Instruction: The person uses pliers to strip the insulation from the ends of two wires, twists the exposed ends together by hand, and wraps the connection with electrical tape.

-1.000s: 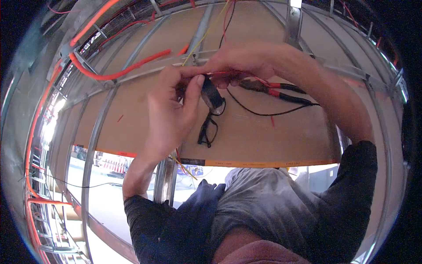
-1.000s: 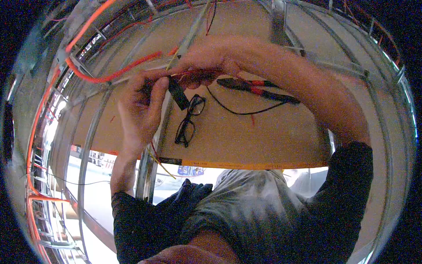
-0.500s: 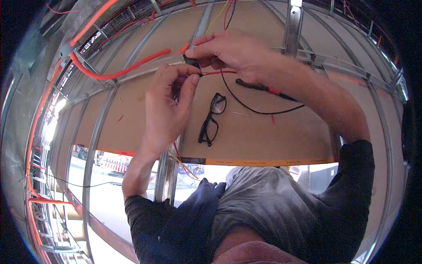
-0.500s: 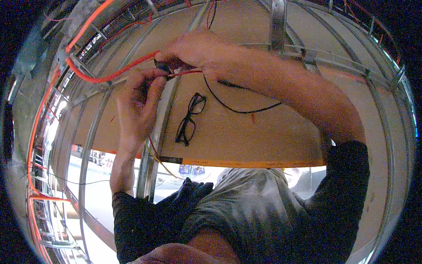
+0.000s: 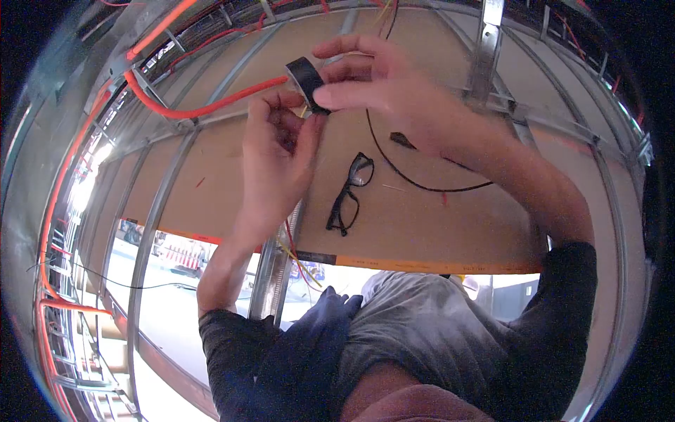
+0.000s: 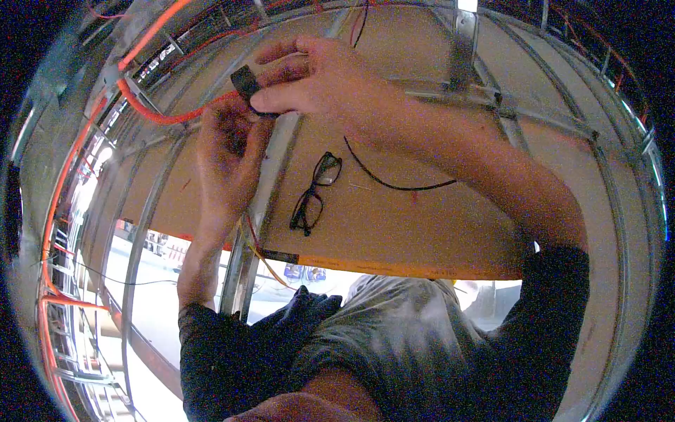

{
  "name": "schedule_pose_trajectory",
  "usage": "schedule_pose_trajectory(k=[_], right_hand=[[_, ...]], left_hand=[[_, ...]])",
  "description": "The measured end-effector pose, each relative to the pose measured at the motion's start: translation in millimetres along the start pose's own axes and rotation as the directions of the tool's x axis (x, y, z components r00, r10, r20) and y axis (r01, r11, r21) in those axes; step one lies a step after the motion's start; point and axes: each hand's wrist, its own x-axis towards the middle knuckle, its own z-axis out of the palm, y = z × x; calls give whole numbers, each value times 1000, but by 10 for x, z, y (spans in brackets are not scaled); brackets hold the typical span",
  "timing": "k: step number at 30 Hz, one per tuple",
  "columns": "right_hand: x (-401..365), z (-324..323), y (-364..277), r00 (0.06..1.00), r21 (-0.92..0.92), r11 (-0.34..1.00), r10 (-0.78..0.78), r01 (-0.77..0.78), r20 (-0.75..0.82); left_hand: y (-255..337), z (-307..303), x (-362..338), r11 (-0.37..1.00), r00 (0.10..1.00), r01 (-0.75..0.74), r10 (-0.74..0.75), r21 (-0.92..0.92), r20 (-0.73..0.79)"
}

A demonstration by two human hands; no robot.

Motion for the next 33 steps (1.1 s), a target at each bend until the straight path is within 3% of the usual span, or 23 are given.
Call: schedule_pose_trajectory(k=[2, 4, 5, 7, 8, 10, 11, 13, 14, 16, 17, 19, 21, 22, 24, 25, 27, 28, 30, 33], right_hand=[[-92, -5, -40, 999, -36, 999, -29, 30, 30], [-168, 9, -57, 997, -74, 995, -59, 63, 58], [-203, 23, -64, 997, -142, 988, -52, 60, 53], [-300, 53, -76, 998, -210, 976, -45, 55, 51], [-352, 66, -83, 999, -250, 968, -21, 27, 27], [-476, 86, -69, 1000, -290, 957, 0, 2, 9], [-559, 89, -10, 998, -363, 930, -46, 54, 30], [-705, 99, 141, 994, -433, 895, -92, 108, 59], [-774, 109, 237, 990, -506, 851, -121, 140, 71], [-814, 102, 275, 985, -575, 800, -149, 170, 84], [-812, 88, 267, 982, -604, 775, -155, 186, 104], [-799, 45, 222, 979, -632, 747, -162, 205, 126], [-786, -4, 115, 987, -652, 752, -158, 98, -34], [-734, -41, 35, 988, -651, 753, -153, 95, -33], [-566, -164, -98, 959, -801, 589, -275, 108, -73], [-494, -217, -60, 957, -803, 587, -278, 104, -80], [-370, -260, 20, 997, -588, 807, 10, -57, -83], [-346, -242, 12, 996, -589, 806, 6, -58, -90], [-277, -164, -13, 957, -247, 926, 291, -284, -11], [-145, -151, -20, 923, -300, 876, 380, -378, -55]], left_hand=[[-8, -19, -8, 1000, 1000, 20, -20, -5, -22], [-12, -53, -6, 981, 980, 193, -191, -19, 57], [-28, -74, -7, 981, 980, 192, -191, -20, 53], [-71, -137, -22, 939, 911, 341, -343, 50, 228], [-77, -173, -1, 939, 912, 340, -343, 50, 224], [-76, -252, 65, 791, 785, 562, -418, -241, 458], [-64, -290, 87, 792, 787, 561, -419, -242, 454], [-39, -349, 117, 544, 720, 683, -386, -488, 577], [-34, -350, 111, 545, 721, 682, -387, -488, 575], [-20, -320, 99, 728, 745, 622, -438, -288, 503], [-2, -302, 91, 728, 745, 622, -437, -288, 503], [49, -278, 79, 865, 827, 480, -390, -147, 405], [65, -278, 61, 887, 854, 435, -351, -155, 385], [69, -272, 46, 908, 878, 385, -307, -162, 366], [58, -230, 6, 920, 902, 342, -262, -194, 344], [62, -199, 6, 931, 924, 289, -210, -224, 321], [110, -136, 6, 967, 948, 194, -141, -167, 284], [128, -114, 9, 989, 967, 104, -77, -103, 242], [112, -80, 7, 996, 975, 43, -26, -75, 221], [129, -71, 1, 996, 982, -82, 74, 41, 174]])
